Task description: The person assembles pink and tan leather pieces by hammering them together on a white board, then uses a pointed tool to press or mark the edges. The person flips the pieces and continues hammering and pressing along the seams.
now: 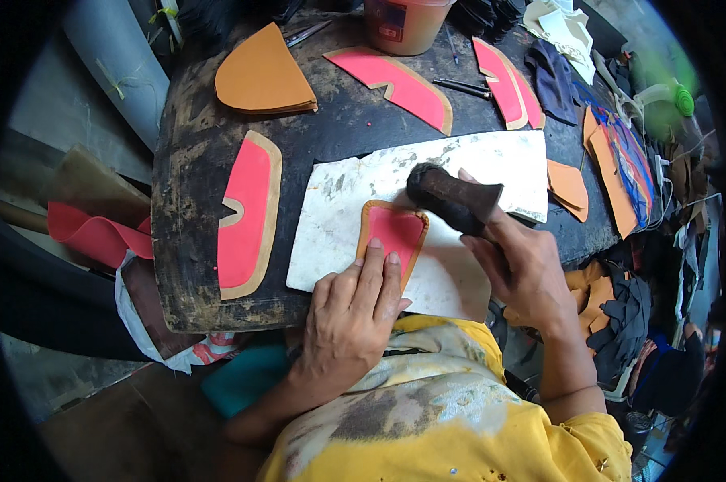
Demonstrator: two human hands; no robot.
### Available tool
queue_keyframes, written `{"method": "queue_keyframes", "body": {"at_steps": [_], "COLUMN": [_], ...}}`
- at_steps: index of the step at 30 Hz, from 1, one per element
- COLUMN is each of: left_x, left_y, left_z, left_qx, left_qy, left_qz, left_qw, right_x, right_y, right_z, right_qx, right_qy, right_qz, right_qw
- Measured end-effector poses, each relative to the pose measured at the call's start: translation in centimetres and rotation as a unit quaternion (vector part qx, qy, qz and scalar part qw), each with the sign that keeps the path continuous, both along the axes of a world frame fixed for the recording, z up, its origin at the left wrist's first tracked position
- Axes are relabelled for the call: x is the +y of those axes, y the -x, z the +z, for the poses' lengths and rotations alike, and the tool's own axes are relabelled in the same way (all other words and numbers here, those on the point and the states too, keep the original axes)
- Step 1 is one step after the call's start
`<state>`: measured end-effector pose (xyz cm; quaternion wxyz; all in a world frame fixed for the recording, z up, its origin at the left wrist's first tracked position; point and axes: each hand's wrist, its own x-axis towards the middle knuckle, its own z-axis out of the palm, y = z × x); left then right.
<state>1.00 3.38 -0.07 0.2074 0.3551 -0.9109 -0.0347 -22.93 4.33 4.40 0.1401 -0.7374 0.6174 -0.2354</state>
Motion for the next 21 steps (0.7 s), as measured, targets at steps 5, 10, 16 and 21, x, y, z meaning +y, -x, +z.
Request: {"method": "queue_keyframes", "body": {"at_steps": [5,10,16,21], "left_x": [0.2,0.3,0.5,0.8], "left_y": [0.4,0.6,0.8,1.0], "left_z": [0.2,0.5,0.6,0.1], "left_qx": [-0.020,-0.018,-0.040,-0.011], "left_qy": [0.006,0.001,0.008,-0.003], "left_qz": [0.013,0.016,0.023,0.041], "left_qw": [1.000,1.000,0.999,0.999], "right_x": [1.1,1.3,1.7,2.3], "right_y": [0.5,0.7,1.2,1.4], "right_z": [0.0,-0.2,-0.1,-0.4], "right_qx": [-0.119,-0.072,-0.031,-0.156], "right_qy": [0.038,0.034,-0.028,0.049], "right_qz": [-0.032,-0.040,0.006,-0.035], "right_qw": [0.992,0.996,0.999,0.986]}}
